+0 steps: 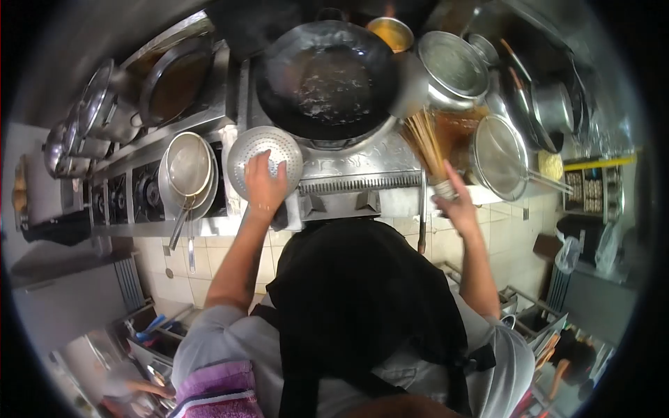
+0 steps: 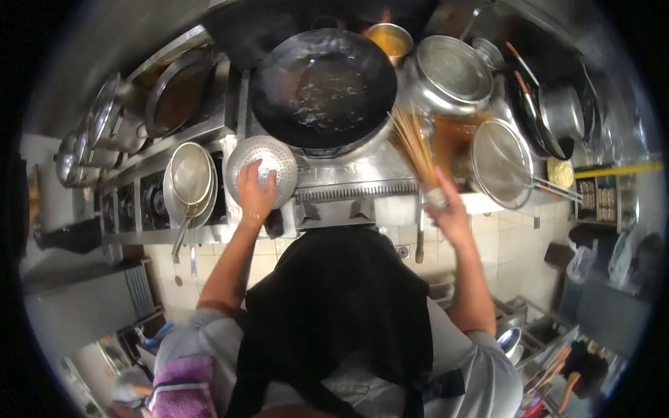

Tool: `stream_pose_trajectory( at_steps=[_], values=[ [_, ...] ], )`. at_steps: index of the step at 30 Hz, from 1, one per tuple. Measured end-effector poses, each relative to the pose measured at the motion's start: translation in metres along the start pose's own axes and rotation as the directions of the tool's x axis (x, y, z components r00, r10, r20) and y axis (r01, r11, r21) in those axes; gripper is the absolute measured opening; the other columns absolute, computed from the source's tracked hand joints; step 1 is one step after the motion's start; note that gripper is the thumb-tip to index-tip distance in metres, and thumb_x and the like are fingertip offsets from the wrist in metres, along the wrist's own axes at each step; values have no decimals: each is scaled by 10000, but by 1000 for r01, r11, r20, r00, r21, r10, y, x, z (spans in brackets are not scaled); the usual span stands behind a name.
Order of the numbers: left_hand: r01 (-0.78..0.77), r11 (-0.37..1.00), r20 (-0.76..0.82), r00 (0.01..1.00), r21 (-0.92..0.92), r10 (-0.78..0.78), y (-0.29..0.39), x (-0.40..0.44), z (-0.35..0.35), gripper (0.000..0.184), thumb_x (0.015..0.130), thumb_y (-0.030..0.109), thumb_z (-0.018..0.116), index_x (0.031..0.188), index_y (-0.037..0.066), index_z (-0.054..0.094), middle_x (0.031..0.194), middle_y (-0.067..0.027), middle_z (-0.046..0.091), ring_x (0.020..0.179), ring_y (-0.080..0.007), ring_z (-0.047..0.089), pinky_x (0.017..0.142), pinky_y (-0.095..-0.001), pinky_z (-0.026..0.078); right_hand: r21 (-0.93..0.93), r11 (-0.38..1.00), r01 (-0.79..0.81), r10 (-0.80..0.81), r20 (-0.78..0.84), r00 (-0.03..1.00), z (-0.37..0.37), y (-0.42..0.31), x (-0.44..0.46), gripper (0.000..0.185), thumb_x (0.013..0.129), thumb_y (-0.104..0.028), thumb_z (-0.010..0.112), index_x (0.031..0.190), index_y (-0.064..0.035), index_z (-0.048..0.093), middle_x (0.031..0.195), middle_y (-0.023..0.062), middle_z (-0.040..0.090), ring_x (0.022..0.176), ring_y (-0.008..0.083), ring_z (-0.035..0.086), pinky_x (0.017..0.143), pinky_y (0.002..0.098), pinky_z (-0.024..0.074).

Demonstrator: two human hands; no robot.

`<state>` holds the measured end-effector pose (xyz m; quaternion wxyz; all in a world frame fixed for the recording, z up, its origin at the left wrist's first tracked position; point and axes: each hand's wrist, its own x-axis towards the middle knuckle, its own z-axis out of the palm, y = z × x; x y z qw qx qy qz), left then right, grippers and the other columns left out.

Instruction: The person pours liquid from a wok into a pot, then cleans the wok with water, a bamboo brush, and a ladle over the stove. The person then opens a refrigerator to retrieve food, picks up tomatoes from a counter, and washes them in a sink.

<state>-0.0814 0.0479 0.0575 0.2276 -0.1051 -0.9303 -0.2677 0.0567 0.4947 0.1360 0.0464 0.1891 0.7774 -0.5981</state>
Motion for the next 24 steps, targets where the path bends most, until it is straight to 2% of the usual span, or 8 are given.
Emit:
stream_pose_trajectory(
  at_steps=[4,8,9,10,11,14,20,24],
  values=[
    [361,931,-2,932,46,-361,-49,-98,-4,535,899,335,782,1224,-64,635,1156,-283,650,1128,-460,597,1007,-519,476,-549,775,312,-289,132,948,26,-97,66,567,933,-243,757,1482,-206,620,1358,189,698,1238,343,684,1040,404,530],
    [632,765,159,774,-126,-613,-79,-155,16,550,894,396,785,1158,-71,663,1069,-275,672,1052,-450,627,939,-520,495,-519,428,740,-325,675,662,162,-77,226,512,893,-409,775,1371,-238,700,1234,155,747,1191,368,686,1010,434,542],
    [689,676,282,724,-261,-630,-86,-164,23,539,892,403,785,1123,-71,674,1037,-271,680,1020,-446,637,911,-522,501,-454,565,689,-318,650,690,202,-80,258,544,897,-442,764,1398,-247,679,1254,154,742,1184,375,692,1015,436,543],
    [691,669,339,720,-273,-605,-83,-167,22,486,885,394,789,1039,-55,685,967,-257,677,957,-446,640,869,-531,504,-565,704,430,-121,502,857,230,-118,264,559,904,-450,757,1415,-245,664,1288,166,727,1182,382,692,1026,441,542],
    [623,754,286,776,-210,-562,-77,-166,18,475,881,391,791,1023,-48,680,956,-250,670,952,-449,635,870,-534,504,-522,715,465,-333,331,883,259,-102,301,559,903,-429,767,1412,-221,664,1296,190,717,1169,402,691,1027,460,541],
    [533,839,239,833,-110,-498,-63,-161,7,457,857,366,812,1019,-36,668,962,-237,654,972,-453,625,889,-535,503,-426,828,366,-304,207,930,298,-102,300,556,909,-399,767,1418,-206,657,1301,201,709,1176,417,680,1036,472,536],
    [489,868,247,855,-90,-456,-76,-158,14,524,789,308,874,1135,-12,646,1073,-225,658,1071,-439,621,944,-523,508,-293,435,852,-449,749,487,215,-87,270,558,923,-240,767,1464,-230,633,1363,113,712,1235,323,693,1085,423,525],
    [524,849,328,816,-68,-477,-76,-151,15,593,757,294,894,1216,19,639,1108,-221,662,1060,-450,639,934,-534,526,-567,675,473,-482,148,864,288,-117,321,458,933,-318,734,1370,-188,688,1198,204,738,1091,439,700,973,497,559]
  ],
)
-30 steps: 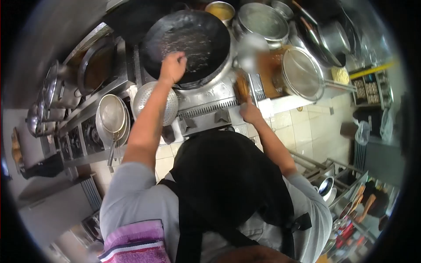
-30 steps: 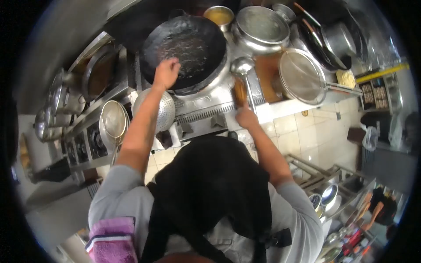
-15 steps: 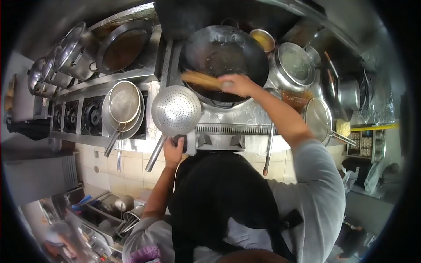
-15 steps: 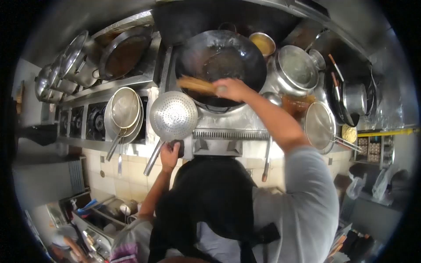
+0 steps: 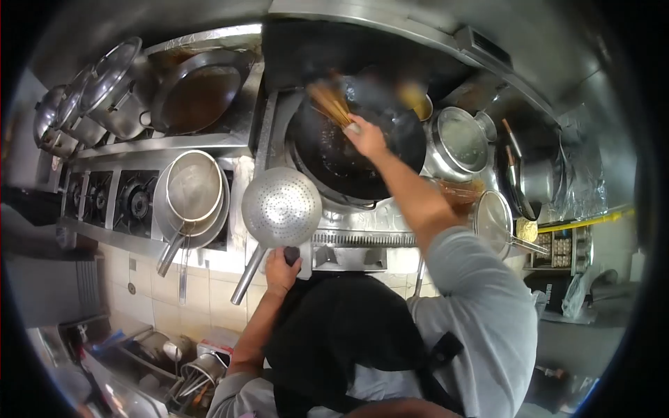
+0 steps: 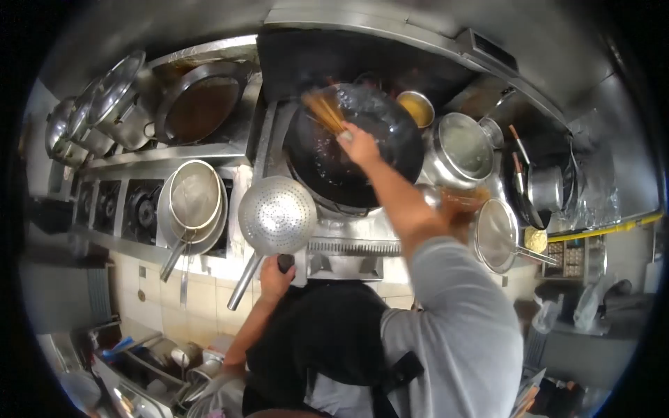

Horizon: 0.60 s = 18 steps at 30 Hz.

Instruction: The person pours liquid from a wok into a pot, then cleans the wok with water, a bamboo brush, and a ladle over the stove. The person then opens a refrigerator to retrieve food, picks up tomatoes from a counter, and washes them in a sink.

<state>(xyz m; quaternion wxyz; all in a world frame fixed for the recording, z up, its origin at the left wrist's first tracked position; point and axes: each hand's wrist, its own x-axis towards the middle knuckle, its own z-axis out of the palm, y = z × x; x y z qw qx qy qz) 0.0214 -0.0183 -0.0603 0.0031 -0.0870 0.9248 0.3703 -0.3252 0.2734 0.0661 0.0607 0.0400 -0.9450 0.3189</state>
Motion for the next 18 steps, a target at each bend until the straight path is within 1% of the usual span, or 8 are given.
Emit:
stream_pose_trajectory(
  at_steps=[2,3,4,6,8,10,16,18],
  values=[
    [-3,1000,-16,1000,3,3,0,-2,-6,574,790,292,875,1229,9,639,1113,-211,681,1023,-422,668,913,-500,547,73,984,163,-165,19,986,25,-10,-37,481,930,-322,744,1389,-199,673,1187,214,740,1086,444,702,977,506,556],
    [51,982,-14,998,-185,-54,7,-2,-15,553,817,297,858,1231,3,639,1113,-205,692,1028,-391,681,915,-476,550,54,995,87,-97,238,966,10,-13,-58,556,913,-292,769,1445,-199,636,1261,222,716,1174,442,678,1031,486,537],
    [103,924,-1,994,-368,-111,13,-1,-22,533,843,302,840,1232,-3,640,1114,-200,703,1033,-360,694,917,-451,554,96,946,310,-324,239,915,-3,3,-75,589,911,-291,764,1476,-224,611,1265,219,720,1175,432,685,1047,493,533],
    [145,893,-4,987,-426,-162,14,1,-31,452,886,246,795,1226,-18,657,1109,-166,729,1029,-276,711,905,-387,561,-150,930,336,-262,371,891,-27,32,-66,560,918,-293,745,1460,-227,624,1224,207,741,1134,422,707,1023,505,551],
    [485,118,424,839,-866,-341,9,-2,-38,381,898,180,764,1207,-24,675,1105,-138,739,1006,-231,718,880,-366,573,-253,965,72,-19,208,978,-27,45,-11,481,917,-320,700,1381,-197,665,1118,195,767,1034,423,735,948,525,589],
    [535,-3,519,817,-845,-253,31,3,-57,363,922,199,676,1222,-4,678,1081,-106,730,971,-232,717,855,-371,590,-199,956,-214,211,-37,977,-4,33,17,472,911,-315,697,1362,-179,667,1089,228,759,1020,432,734,937,532,588],
    [559,-78,562,799,-825,-215,71,5,-104,470,910,324,662,1299,65,613,1190,-135,693,1038,-315,699,818,-441,611,-444,896,-16,256,488,835,-80,-21,-107,482,973,-260,546,1446,-214,633,1194,215,751,1148,384,722,1023,498,560],
    [571,-20,569,813,-821,-125,73,7,-114,475,929,348,644,1293,48,590,1208,-168,685,958,-329,713,688,-408,614,-626,773,104,110,294,950,-89,52,-97,384,972,-221,552,1310,-219,734,1104,155,778,1050,335,754,958,487,580]
  ],
)
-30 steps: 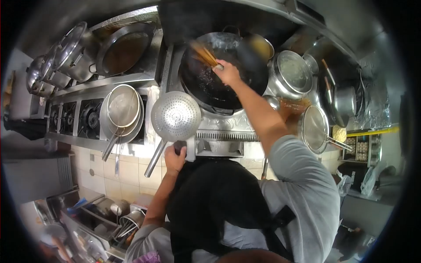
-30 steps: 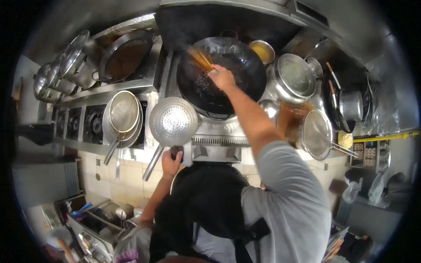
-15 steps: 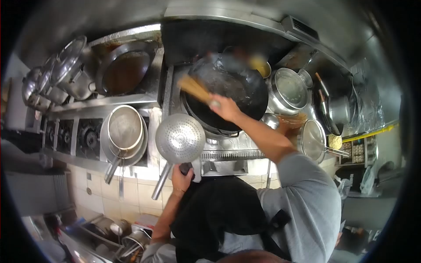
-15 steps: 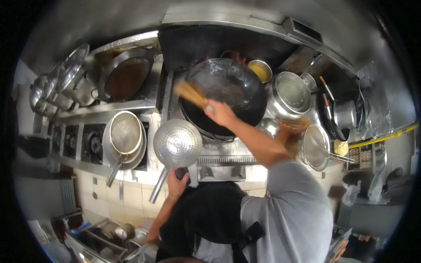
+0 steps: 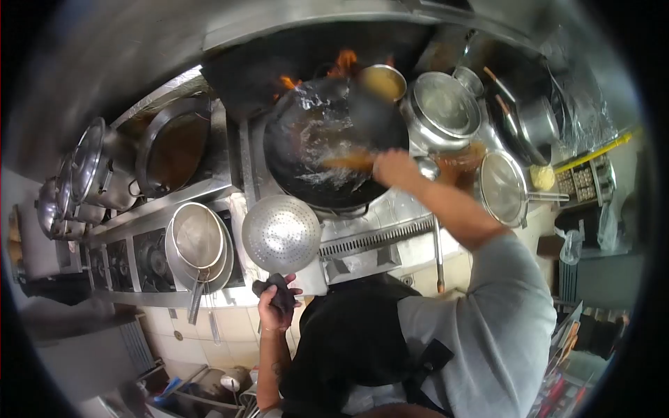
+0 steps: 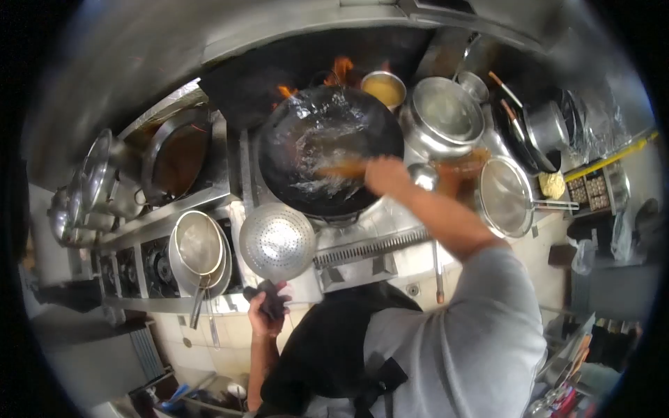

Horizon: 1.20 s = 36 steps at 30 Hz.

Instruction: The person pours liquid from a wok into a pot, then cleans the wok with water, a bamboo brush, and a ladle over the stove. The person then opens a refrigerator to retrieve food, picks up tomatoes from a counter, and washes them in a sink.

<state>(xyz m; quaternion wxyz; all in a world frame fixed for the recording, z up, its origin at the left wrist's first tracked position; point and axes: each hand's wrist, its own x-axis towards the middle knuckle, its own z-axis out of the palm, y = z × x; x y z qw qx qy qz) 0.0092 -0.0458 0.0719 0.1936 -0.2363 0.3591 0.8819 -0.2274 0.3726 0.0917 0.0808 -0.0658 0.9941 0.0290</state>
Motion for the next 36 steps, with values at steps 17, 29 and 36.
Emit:
stream_pose_trajectory(
  at_steps=[17,29,36],
  values=[
    [41,963,-266,963,266,33,-7,-14,2,393,963,333,660,1243,67,589,934,-194,683,645,-312,659,468,-339,486,599,801,-10,241,-307,921,46,-41,131,513,974,-370,666,1467,-259,576,1032,249,738,993,421,736,910,524,585],
    [-30,964,-284,953,264,107,-11,-28,14,374,968,268,662,1209,-12,600,907,-207,714,641,-294,696,486,-339,547,566,809,160,22,-301,953,44,-56,128,532,942,-369,704,1458,-294,595,1007,238,762,984,419,742,930,556,583],
    [-57,963,-286,949,263,134,-10,-28,13,435,1011,412,629,1225,35,591,911,-166,695,652,-260,664,497,-316,498,670,718,186,-191,-67,979,19,-101,39,485,915,-339,722,1378,-202,683,1264,208,725,1193,384,687,1063,481,526]
  ],
)
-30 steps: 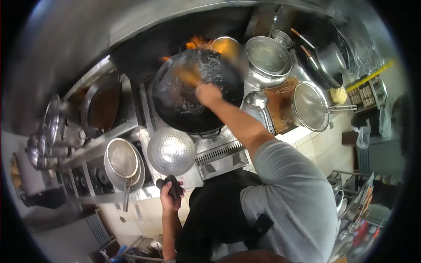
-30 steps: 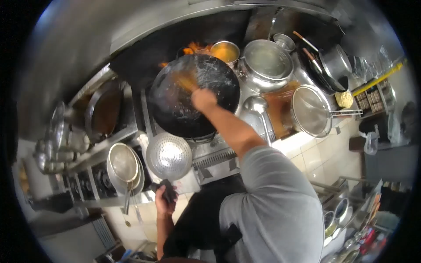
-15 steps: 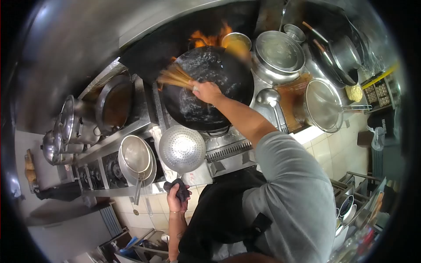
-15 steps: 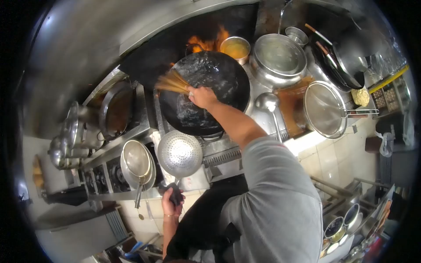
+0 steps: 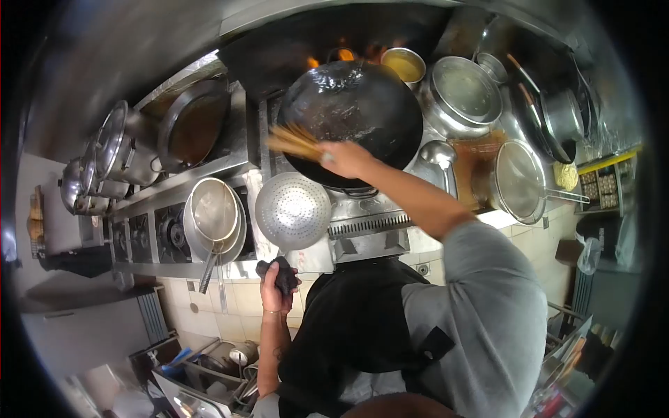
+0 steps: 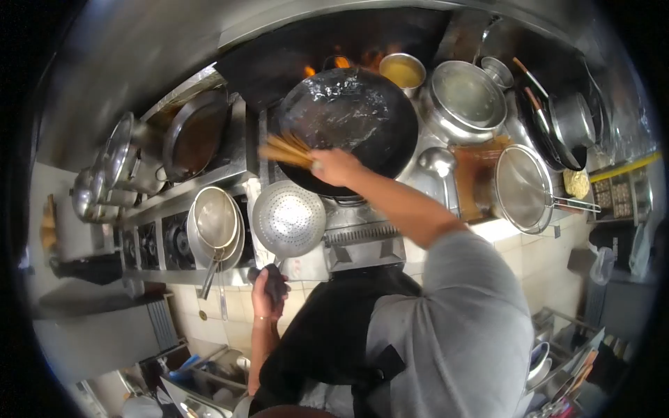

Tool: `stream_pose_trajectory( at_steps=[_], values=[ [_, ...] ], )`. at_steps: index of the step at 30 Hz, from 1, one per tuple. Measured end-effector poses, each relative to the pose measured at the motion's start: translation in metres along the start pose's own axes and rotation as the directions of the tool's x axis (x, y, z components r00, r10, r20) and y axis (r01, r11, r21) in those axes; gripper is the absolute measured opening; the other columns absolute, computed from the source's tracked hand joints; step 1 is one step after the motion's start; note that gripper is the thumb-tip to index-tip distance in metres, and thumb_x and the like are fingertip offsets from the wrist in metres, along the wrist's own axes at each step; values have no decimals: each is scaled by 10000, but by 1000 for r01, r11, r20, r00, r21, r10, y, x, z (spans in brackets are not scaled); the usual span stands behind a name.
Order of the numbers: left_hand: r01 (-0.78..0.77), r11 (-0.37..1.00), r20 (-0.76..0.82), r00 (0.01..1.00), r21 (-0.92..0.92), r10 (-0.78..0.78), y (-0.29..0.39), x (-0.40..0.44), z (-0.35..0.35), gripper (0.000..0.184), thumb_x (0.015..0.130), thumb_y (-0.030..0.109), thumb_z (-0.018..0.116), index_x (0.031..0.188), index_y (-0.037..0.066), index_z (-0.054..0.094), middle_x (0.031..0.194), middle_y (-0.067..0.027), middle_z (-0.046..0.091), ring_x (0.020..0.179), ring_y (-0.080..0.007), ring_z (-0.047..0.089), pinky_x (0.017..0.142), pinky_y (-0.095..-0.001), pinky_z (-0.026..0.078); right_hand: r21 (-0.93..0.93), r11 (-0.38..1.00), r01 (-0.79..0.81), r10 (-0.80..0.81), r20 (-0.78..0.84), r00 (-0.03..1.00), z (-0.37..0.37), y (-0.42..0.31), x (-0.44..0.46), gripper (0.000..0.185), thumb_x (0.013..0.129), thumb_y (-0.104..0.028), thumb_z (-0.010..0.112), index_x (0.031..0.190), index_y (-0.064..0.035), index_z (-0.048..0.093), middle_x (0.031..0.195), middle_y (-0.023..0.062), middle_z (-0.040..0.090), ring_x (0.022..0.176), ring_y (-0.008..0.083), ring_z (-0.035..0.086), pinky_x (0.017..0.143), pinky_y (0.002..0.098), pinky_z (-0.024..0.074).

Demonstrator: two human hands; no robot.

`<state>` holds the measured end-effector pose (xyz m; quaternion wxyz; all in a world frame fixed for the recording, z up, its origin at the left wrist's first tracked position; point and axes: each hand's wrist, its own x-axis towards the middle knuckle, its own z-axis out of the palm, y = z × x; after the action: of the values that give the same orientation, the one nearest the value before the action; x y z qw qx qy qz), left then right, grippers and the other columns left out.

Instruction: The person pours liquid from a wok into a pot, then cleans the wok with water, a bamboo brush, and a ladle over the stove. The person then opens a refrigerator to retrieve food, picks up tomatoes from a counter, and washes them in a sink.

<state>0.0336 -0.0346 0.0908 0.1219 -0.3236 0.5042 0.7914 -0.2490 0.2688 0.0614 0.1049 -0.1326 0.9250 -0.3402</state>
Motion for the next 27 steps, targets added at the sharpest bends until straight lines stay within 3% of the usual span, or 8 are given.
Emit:
stream_pose_trajectory(
  at_steps=[4,8,14,15,18,20,24,27],
  values=[
    [-68,998,15,998,-19,68,-3,7,-11,445,1018,444,629,1226,51,595,908,-163,701,644,-262,664,502,-318,497,-138,984,116,-96,144,985,-67,26,-3,473,886,-360,734,1328,-192,725,1343,147,705,1232,352,672,1087,450,515],
    [15,998,27,1000,-55,-13,-4,16,-1,389,1003,357,687,1189,22,621,885,-173,719,609,-263,694,471,-312,542,147,975,-167,199,-245,949,-26,7,64,468,895,-343,747,1328,-170,710,1204,211,737,1106,363,720,989,471,565],
    [-30,998,66,997,-53,33,-1,20,0,409,999,347,680,1251,41,580,896,-179,721,611,-272,694,463,-317,544,-222,954,201,-180,114,977,-43,21,-27,514,890,-356,750,1386,-235,690,1303,178,717,1195,387,686,1081,479,511],
    [-1,998,68,998,-67,6,-6,21,-4,411,998,347,681,1249,38,581,906,-183,724,615,-271,695,463,-317,544,-194,979,61,-24,187,982,-62,16,-7,505,880,-359,754,1371,-254,702,1317,161,716,1217,378,681,1086,478,512],
    [27,1000,66,997,-1,-27,-10,22,4,400,1002,356,669,1183,1,641,940,-192,734,639,-252,701,468,-293,540,-93,965,-244,222,-202,954,-39,25,68,512,922,-370,691,1415,-237,647,1223,220,731,1180,432,677,1037,514,541],
    [38,999,57,998,-27,-36,-9,22,9,398,1006,351,661,1160,-15,656,921,-185,729,639,-247,704,471,-289,542,-47,977,-206,189,-246,951,1,16,66,505,940,-366,689,1410,-187,646,1177,211,743,1087,415,713,967,496,572],
    [-10,1000,76,997,4,10,-2,21,10,402,1007,339,663,1166,-30,646,862,-175,709,612,-248,695,479,-300,542,-325,943,-69,128,161,979,-49,-1,-61,436,971,-303,585,1398,-264,664,1229,203,742,1167,391,704,1062,502,527],
    [22,1000,42,999,-14,-21,-5,26,5,393,1012,340,657,1169,-19,643,851,-176,703,604,-261,691,478,-322,536,-514,834,-199,240,13,971,-91,57,-22,397,989,-235,537,1352,-266,697,1207,203,752,1149,373,723,1061,480,535]
  ],
)
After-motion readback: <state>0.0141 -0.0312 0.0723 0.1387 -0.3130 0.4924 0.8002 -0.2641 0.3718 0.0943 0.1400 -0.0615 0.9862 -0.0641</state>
